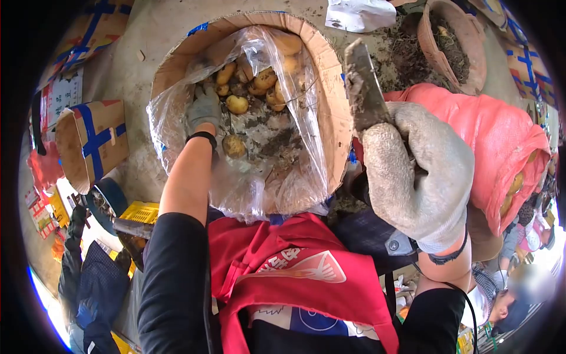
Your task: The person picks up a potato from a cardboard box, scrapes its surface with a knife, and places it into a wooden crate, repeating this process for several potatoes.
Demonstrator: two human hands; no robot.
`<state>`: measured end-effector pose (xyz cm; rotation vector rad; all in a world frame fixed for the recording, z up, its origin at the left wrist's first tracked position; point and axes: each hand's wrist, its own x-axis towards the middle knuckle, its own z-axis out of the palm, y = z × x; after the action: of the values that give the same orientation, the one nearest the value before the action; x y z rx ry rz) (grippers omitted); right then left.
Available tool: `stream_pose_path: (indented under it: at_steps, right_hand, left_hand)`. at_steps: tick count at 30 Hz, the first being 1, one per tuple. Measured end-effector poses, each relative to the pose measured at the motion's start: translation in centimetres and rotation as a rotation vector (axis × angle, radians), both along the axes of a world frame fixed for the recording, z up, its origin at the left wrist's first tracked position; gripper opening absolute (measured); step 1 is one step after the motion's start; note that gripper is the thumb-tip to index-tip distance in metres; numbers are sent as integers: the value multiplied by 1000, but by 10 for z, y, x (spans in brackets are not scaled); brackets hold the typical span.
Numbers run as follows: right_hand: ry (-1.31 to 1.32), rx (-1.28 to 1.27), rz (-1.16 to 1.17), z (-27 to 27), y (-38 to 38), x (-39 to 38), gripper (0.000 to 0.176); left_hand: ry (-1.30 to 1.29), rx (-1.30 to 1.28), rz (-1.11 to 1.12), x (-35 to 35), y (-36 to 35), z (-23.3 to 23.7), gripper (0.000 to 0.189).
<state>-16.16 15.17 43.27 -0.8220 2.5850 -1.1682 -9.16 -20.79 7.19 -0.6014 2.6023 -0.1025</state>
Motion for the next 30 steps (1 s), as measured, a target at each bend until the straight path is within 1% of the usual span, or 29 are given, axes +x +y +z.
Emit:
stream_pose_path:
  at_steps: [1, 2, 4, 5, 6, 7, 8, 9, 10, 11, 12, 13, 14, 15, 16, 17, 19, 20, 22, 23, 24, 26, 28, 29, 30]
  right_hand:
    - [46, 5, 11, -2, -1, 1, 12]
    - [93, 10, 22, -4, -3, 2, 12]
    - [181, -25, 45, -5, -4, 5, 12]
    - [222, -4, 71, -6, -3, 6, 13]
    - [237, -14, 71, -7, -4, 8, 13]
    - [211, 3, 74, -8, -5, 11, 14]
    - [184, 19, 79, -9, -8, 15, 14]
    - [232, 5, 18, -15, -16, 19, 29]
    - [240, -9, 24, -17, -18, 25, 29]
    - [202, 28, 75, -17, -21, 32, 23]
    - [168, 64, 127, -18, -24, 37, 20]
    - [181, 47, 133, -19, -29, 44, 20]
    - [181, 55, 165, -21, -33, 51, 23]
    - [181, 65, 191, -23, -36, 57, 27]
    - [187, 60, 181, -25, -38, 62, 27]
    - [133, 62, 210, -28, -39, 64, 28]
    - [66, 64, 239, -35, -42, 63, 31]
    - [73, 68, 239, -38, -42, 62, 31]
    - [61, 70, 241, -39, -43, 62, 31]
    - [36, 39, 244, -39, -42, 63, 31]
    - [36, 46, 250, -38, -41, 63, 31]
    - [101, 63, 292, -40, -40, 59, 29]
    - [118, 69, 287, -40, -43, 58, 29]
    - [55, 106, 285, -38, -45, 58, 29]
    - [-8, 141, 283, -36, -47, 59, 29]
  left_hand:
    - [23, 15, -27, -1, -1, 9, 58]
    - [19, 18, -21, -1, -2, 19, 58]
    - [152, 148, 136, -6, 8, 50, 68]
    - [210, 354, 204, -3, 1, 53, 76]
    - [307, 727, 202, 2, -2, 70, 78]
    - [405, 1097, 187, 10, -4, 98, 79]
    - [183, 1205, 306, 5, 15, 176, 79]
    - [219, 1337, 273, 14, 21, 215, 79]
    - [252, 1469, 241, 28, 27, 243, 80]
    - [267, 1455, 238, 46, 37, 266, 80]
    - [364, 1637, 289, 62, 47, 287, 84]
    - [459, 1819, 336, 79, 56, 304, 88]
    - [470, 1871, 391, 95, 63, 316, 92]
    - [519, 1889, 412, 107, 72, 323, 91]
    - [556, 1913, 436, 118, 81, 325, 90]
    - [551, 1915, 421, 127, 91, 324, 90]
    - [682, 2002, 285, 136, 106, 320, 82]
    - [687, 2006, 279, 138, 111, 318, 82]
    - [768, 2050, 421, 137, 119, 311, 81]
    - [852, 1923, 388, 135, 121, 308, 76]
    - [858, 1928, 394, 131, 119, 303, 76]
    - [853, 1586, 110, 121, 110, 294, 74]
    - [805, 1629, 141, 115, 106, 291, 71]
    - [866, 1465, 18, 112, 105, 288, 69]
    - [890, 1382, -39, 109, 104, 284, 69]
